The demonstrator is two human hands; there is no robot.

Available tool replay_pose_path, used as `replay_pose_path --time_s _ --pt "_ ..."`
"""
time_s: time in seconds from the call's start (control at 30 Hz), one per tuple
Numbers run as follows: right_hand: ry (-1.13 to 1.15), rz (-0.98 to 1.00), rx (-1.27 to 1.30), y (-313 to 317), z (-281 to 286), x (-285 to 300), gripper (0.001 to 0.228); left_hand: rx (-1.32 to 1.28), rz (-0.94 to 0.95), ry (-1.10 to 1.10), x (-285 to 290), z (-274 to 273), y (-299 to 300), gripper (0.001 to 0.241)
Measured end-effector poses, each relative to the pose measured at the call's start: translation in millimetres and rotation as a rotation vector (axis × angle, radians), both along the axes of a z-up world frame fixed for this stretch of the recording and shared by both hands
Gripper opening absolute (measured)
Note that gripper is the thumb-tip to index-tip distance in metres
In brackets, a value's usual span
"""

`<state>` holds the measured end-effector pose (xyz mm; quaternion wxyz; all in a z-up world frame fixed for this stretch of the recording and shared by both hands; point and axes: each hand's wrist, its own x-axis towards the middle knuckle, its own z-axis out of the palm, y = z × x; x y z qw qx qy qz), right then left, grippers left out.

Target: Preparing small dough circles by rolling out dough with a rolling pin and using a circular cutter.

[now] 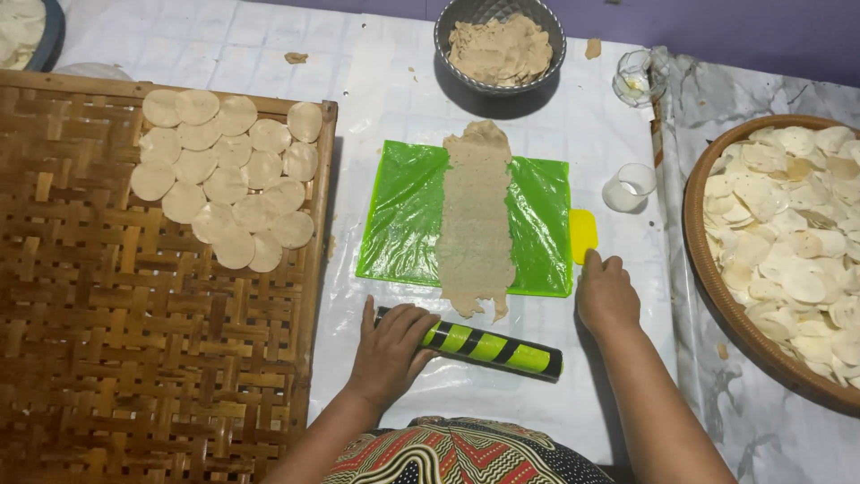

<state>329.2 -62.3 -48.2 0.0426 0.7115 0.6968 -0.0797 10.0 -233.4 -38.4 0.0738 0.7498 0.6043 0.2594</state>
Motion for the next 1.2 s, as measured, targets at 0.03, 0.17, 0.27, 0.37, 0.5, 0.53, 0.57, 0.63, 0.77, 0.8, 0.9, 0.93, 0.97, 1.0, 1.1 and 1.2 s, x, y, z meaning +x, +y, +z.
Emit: replay_pose_path --time_s 0.03,0.17,0.27,0.37,0.5,0.53,0.57,0.63,0.77,0.8,0.9,0.93,0.97,1.0,1.1,1.2 --pt "0.001 -0.002 0.002 1.4 5.7 -2.0 0.042 0.002 -0.002 0.001 -0.1 -0.4 -0.1 0.051" --pt "0.043 -0.045 -0.064 6.2 17.1 -3.4 0.043 0.024 -0.003 0.0 -1.1 -3.5 -0.2 0.051" --pt "0.087 -0.028 0.062 -1.0 26.3 -5.8 0.039 0.031 -0.004 -0.004 -0.8 -2.7 -0.4 0.051" --pt "0.149 0.153 0.127 -16.8 53.0 -28.3 0.023 0.021 -0.004 -0.013 -2.0 -1.9 -0.6 0.051" --pt "0.117 0.532 0.031 -31.3 69.9 -65.4 0.019 0.022 0.002 0.002 -1.2 -0.2 -1.3 0.052" --pt "0.117 0.532 0.03 -33.6 73.7 -74.1 0.019 0.021 0.003 0.001 -1.4 -0.5 -0.9 0.052" --pt "0.121 0.57 0.024 -35.8 77.6 -83.3 0.017 0.025 0.0 0.003 -1.9 -0.3 -1.1 0.053" --pt "0.127 0.612 0.016 -34.0 68.8 -92.0 0.019 0.028 -0.001 0.005 -4.4 -10.7 -0.9 0.054" --pt "0.076 0.733 0.122 -29.1 49.3 -86.6 0.011 -0.008 -0.034 0.048 -7.3 -30.1 -1.4 0.056" --pt "0.057 0.719 0.138 -29.7 52.6 -85.2 0.011 -0.012 -0.031 0.045 -7.4 -29.0 -1.1 0.055" --pt "-0.007 0.67 0.109 -25.0 45.2 -49.0 0.014 -0.021 -0.03 0.055 -7.2 -28.6 -1.9 0.055" --pt "-0.009 0.665 0.108 -25.1 48.3 -37.9 0.014 -0.021 -0.035 0.054 -6.8 -29.4 -1.7 0.055" --pt "-0.063 0.611 0.058 -24.7 51.8 -27.4 0.016 -0.028 -0.026 0.062 -6.6 -29.8 -1.6 0.056" --pt "-0.118 0.555 0.008 -24.3 55.6 -17.0 0.021 -0.035 -0.018 0.071 -6.5 -29.9 -1.5 0.057" --pt "0.025 0.313 -0.146 -33.5 92.0 -3.6 0.024 -0.012 -0.025 0.057 -7.6 -29.8 -1.0 0.056" --pt "0.098 0.011 -0.264 -23.5 49.2 48.3 0.027 0.008 0.014 -0.007 0.0 0.3 -0.2 0.052"
